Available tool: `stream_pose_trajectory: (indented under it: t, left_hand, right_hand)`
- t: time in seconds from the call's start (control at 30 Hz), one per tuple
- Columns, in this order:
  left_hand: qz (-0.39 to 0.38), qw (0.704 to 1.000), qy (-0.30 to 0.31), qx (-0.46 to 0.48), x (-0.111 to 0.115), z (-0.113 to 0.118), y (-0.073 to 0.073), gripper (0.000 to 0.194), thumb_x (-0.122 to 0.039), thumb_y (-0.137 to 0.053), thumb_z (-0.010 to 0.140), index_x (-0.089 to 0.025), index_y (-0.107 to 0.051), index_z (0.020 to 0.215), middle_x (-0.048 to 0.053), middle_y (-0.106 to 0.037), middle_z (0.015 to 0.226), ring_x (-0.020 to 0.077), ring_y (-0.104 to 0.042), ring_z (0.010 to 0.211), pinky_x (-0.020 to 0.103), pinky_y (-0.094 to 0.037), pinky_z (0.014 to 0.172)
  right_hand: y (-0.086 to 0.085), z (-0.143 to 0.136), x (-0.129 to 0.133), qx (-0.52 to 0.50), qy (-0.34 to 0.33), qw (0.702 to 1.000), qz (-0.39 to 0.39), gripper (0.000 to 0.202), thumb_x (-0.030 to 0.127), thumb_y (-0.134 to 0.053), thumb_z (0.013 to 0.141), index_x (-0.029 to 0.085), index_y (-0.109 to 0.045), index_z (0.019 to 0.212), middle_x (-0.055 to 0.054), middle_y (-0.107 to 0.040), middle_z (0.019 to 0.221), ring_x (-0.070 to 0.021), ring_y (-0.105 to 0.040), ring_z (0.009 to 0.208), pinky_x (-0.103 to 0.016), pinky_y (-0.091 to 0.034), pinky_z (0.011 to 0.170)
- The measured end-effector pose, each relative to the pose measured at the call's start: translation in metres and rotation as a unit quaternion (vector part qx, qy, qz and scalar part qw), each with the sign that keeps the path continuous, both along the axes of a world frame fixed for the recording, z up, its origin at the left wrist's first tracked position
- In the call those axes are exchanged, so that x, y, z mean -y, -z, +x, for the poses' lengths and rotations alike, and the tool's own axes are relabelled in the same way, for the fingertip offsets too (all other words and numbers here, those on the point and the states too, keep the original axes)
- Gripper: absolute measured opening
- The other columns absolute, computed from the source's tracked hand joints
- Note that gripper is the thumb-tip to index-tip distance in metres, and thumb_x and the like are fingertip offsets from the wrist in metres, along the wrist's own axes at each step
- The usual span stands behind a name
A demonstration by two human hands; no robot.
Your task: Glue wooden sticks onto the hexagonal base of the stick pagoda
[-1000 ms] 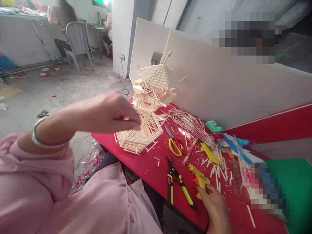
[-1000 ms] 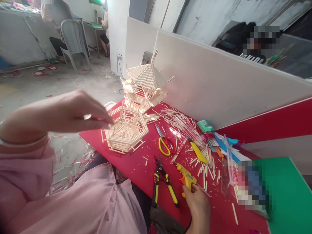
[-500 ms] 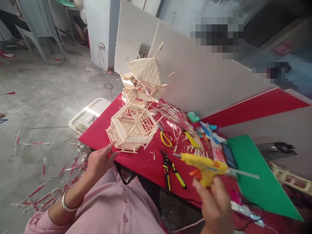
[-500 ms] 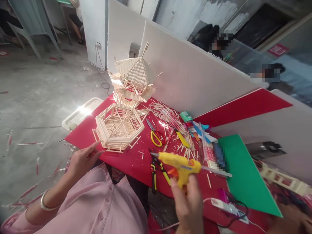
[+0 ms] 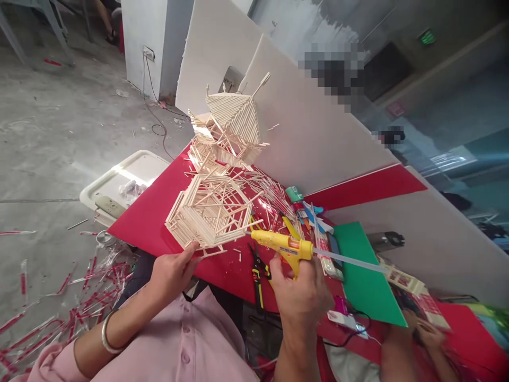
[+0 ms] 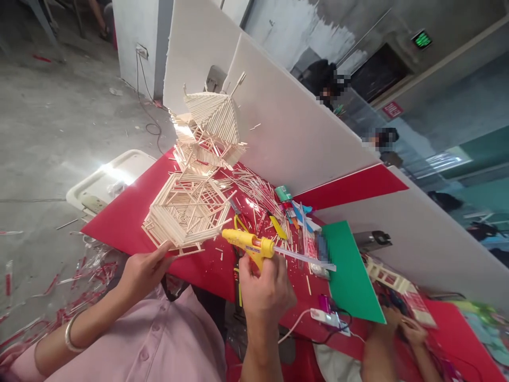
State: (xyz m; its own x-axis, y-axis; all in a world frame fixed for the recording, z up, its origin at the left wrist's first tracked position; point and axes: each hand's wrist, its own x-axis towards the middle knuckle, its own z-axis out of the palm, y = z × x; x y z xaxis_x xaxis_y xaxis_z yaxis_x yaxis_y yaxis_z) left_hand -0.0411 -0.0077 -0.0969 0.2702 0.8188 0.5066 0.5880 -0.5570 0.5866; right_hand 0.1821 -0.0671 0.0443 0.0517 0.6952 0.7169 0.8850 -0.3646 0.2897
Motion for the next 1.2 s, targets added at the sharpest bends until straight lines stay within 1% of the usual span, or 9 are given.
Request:
stream_pose_trajectory:
  t: [0.1,0.23,0.3,0.4,0.47,0.63,0.87,1.07,1.2]
  left_hand:
    - [0.002,1.0,0.024,-0.004,0.002,0.002,0.001,0.033,-0.033,-0.046,0.097,-0.016,-0.065,0.118,-0.002,-0.064,0.049,0.0103,-0.055,0.038,0.019,-0.031,0.043]
    - [-0.024,0.999,0.041,0.006,0.006,0.005,0.006,0.033,-0.032,-0.046,0.098,-0.017,-0.061,0.123,-0.002,-0.067,0.053,0.011,-0.06,0.042,0.019,-0.034,0.045]
    - [-0.031,0.998,0.045,0.006,0.007,0.006,0.008,0.033,-0.032,-0.047,0.098,-0.017,-0.061,0.124,-0.002,-0.068,0.054,0.0111,-0.061,0.043,0.018,-0.035,0.045]
    - [-0.032,0.999,0.041,-0.001,0.007,0.006,0.009,0.033,-0.031,-0.047,0.098,-0.019,-0.062,0.124,-0.003,-0.067,0.053,0.0111,-0.061,0.043,0.019,-0.034,0.045]
    - [-0.032,0.999,0.042,-0.006,0.007,0.005,0.008,0.032,-0.031,-0.046,0.098,-0.019,-0.062,0.123,-0.003,-0.067,0.052,0.0112,-0.06,0.043,0.019,-0.035,0.045]
    - [-0.024,0.998,0.051,-0.003,0.006,0.004,0.008,0.032,-0.031,-0.046,0.099,-0.017,-0.062,0.122,-0.002,-0.068,0.054,0.0116,-0.061,0.043,0.019,-0.036,0.046]
    - [-0.033,0.998,0.06,0.004,0.007,0.003,0.011,0.033,-0.028,-0.045,0.098,-0.017,-0.061,0.125,-0.001,-0.07,0.058,0.011,-0.063,0.046,0.018,-0.037,0.047]
    - [-0.055,0.997,0.048,-0.013,0.008,0.004,0.014,0.034,-0.031,-0.045,0.097,-0.021,-0.063,0.125,-0.002,-0.067,0.054,0.0113,-0.061,0.046,0.018,-0.037,0.047]
    - [-0.043,0.998,0.052,-0.003,0.007,0.004,0.013,0.034,-0.03,-0.046,0.097,-0.019,-0.062,0.125,-0.002,-0.066,0.053,0.0111,-0.06,0.045,0.018,-0.037,0.047]
  right_hand:
    - [0.002,0.001,-0.002,-0.006,0.002,1.0,-0.003,0.014,0.034,-0.062,0.083,0.021,-0.057,0.08,-0.004,-0.062,0.07,-0.0186,-0.061,0.064,-0.028,-0.037,0.053]
    - [0.006,0.008,-0.003,0.017,0.006,1.0,-0.007,0.011,0.031,-0.062,0.081,0.021,-0.057,0.084,-0.006,-0.065,0.078,-0.0196,-0.062,0.066,-0.029,-0.039,0.055]
    - [0.008,0.011,-0.003,0.028,0.004,1.0,-0.009,0.011,0.031,-0.061,0.081,0.021,-0.057,0.084,-0.007,-0.067,0.081,-0.0205,-0.063,0.068,-0.029,-0.04,0.056]
    - [0.01,0.013,-0.004,0.032,0.004,0.999,-0.015,0.012,0.029,-0.06,0.081,0.021,-0.059,0.09,-0.008,-0.067,0.084,-0.0214,-0.064,0.069,-0.03,-0.041,0.057]
    - [0.009,0.011,-0.005,0.036,0.007,0.999,-0.011,0.014,0.028,-0.059,0.081,0.02,-0.059,0.093,-0.007,-0.067,0.083,-0.021,-0.063,0.067,-0.03,-0.041,0.057]
    - [0.004,0.004,-0.008,0.063,0.007,0.998,0.005,0.012,0.026,-0.061,0.081,0.02,-0.059,0.092,-0.007,-0.068,0.08,-0.02,-0.063,0.064,-0.029,-0.041,0.056]
    - [0.001,0.003,-0.008,0.078,-0.005,0.997,0.014,0.01,0.024,-0.061,0.08,0.02,-0.059,0.089,-0.005,-0.068,0.078,-0.0192,-0.063,0.063,-0.029,-0.041,0.057]
    - [0.0,0.003,-0.009,0.082,-0.016,0.996,0.024,0.008,0.023,-0.061,0.08,0.022,-0.058,0.087,-0.003,-0.066,0.073,-0.0189,-0.062,0.061,-0.028,-0.041,0.056]
    - [0.001,0.003,-0.009,0.081,-0.019,0.996,0.02,0.007,0.023,-0.061,0.08,0.021,-0.056,0.084,-0.004,-0.067,0.074,-0.0187,-0.062,0.061,-0.028,-0.041,0.056]
